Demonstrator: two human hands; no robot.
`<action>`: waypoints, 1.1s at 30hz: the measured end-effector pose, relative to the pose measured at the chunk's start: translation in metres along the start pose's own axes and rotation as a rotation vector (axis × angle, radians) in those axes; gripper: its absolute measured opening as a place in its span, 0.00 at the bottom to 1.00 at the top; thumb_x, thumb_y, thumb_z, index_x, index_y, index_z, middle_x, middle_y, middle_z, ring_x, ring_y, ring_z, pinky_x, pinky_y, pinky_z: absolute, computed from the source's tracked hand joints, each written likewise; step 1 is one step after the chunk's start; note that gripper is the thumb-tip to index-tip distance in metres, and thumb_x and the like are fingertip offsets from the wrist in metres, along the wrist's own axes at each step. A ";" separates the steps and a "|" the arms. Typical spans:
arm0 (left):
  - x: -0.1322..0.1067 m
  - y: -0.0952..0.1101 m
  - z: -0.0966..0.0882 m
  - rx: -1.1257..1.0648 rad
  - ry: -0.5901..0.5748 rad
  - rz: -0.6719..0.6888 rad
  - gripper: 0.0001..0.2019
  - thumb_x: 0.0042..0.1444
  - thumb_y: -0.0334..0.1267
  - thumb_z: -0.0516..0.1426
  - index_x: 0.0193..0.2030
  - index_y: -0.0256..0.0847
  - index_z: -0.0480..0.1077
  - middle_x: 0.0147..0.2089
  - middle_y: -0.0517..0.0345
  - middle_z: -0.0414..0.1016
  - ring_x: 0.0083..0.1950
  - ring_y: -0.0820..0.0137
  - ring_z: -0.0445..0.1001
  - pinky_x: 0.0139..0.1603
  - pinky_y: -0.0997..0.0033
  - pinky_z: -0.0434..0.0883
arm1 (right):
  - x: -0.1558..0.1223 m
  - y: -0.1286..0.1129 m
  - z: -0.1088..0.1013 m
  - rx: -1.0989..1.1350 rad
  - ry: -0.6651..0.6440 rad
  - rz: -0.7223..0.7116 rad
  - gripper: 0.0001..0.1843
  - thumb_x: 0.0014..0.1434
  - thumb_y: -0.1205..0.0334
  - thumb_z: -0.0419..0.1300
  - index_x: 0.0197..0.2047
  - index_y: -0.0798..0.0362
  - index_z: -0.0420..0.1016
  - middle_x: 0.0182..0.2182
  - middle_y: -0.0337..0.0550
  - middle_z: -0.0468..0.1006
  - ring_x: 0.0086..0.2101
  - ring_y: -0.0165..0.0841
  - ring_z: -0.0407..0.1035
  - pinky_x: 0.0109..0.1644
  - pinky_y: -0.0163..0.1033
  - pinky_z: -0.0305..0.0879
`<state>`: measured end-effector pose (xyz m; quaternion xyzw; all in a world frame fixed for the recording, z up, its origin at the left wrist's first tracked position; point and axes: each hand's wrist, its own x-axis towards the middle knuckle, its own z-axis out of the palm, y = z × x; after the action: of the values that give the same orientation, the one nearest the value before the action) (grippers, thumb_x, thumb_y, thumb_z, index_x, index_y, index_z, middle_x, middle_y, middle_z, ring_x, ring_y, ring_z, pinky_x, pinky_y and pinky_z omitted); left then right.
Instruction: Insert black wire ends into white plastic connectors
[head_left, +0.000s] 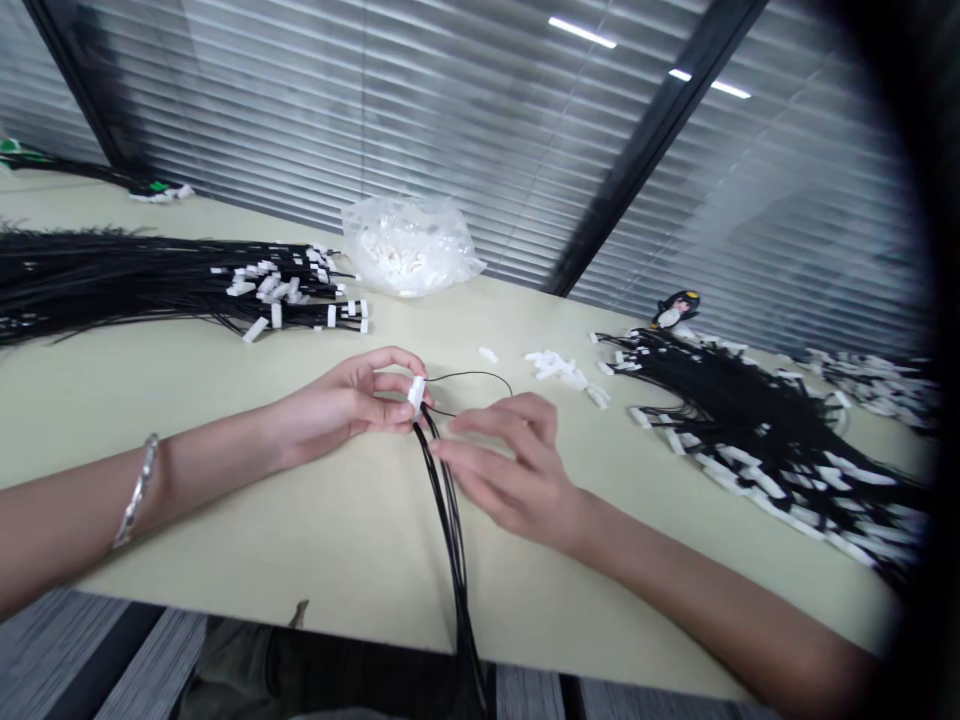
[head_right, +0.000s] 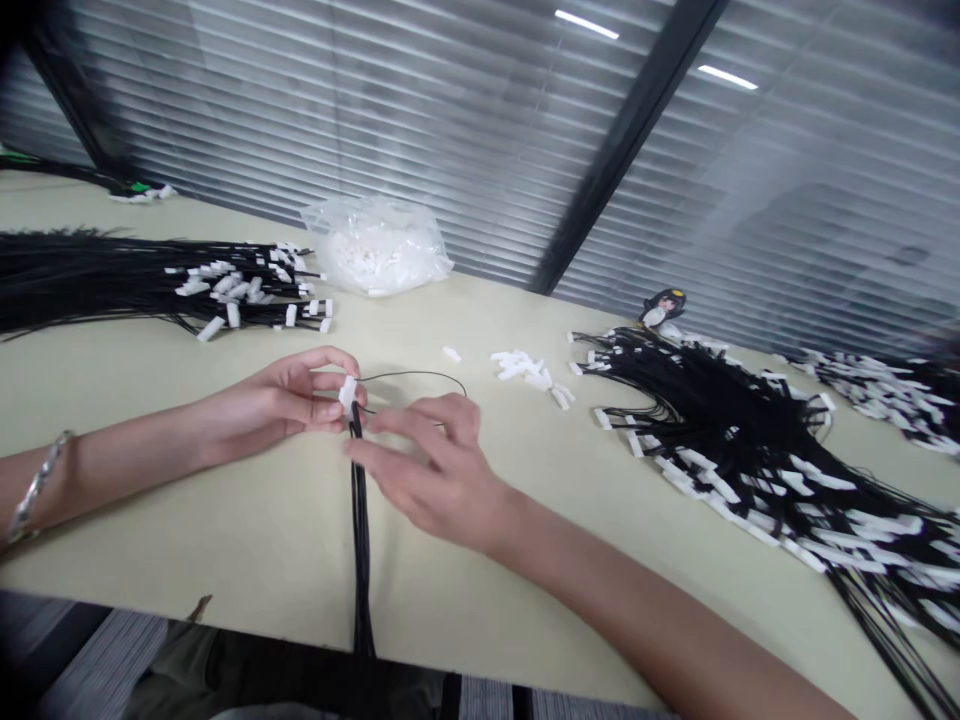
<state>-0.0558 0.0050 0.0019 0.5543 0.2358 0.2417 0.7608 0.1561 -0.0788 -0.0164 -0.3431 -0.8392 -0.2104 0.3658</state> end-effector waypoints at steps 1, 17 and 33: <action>0.000 0.000 0.001 0.007 -0.011 -0.001 0.14 0.49 0.27 0.60 0.42 0.42 0.65 0.42 0.57 0.73 0.39 0.72 0.72 0.44 0.71 0.67 | 0.001 -0.003 0.001 0.013 -0.012 -0.042 0.17 0.50 0.66 0.61 0.43 0.40 0.71 0.44 0.30 0.68 0.46 0.22 0.56 0.51 0.33 0.53; -0.003 0.004 0.007 0.086 -0.032 0.003 0.13 0.50 0.27 0.60 0.42 0.39 0.65 0.41 0.55 0.72 0.38 0.72 0.72 0.38 0.73 0.65 | 0.003 0.002 0.005 0.173 0.001 -0.041 0.13 0.48 0.69 0.62 0.38 0.47 0.74 0.36 0.28 0.73 0.40 0.18 0.62 0.46 0.31 0.57; -0.001 0.003 0.006 0.111 -0.040 -0.001 0.13 0.50 0.27 0.60 0.42 0.38 0.63 0.40 0.55 0.70 0.40 0.70 0.72 0.39 0.72 0.65 | 0.001 0.003 0.004 0.234 0.067 0.109 0.08 0.49 0.70 0.62 0.34 0.50 0.74 0.33 0.33 0.72 0.38 0.19 0.63 0.44 0.32 0.59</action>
<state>-0.0530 0.0003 0.0063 0.6002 0.2338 0.2166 0.7336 0.1559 -0.0736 -0.0181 -0.3360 -0.8253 -0.1023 0.4421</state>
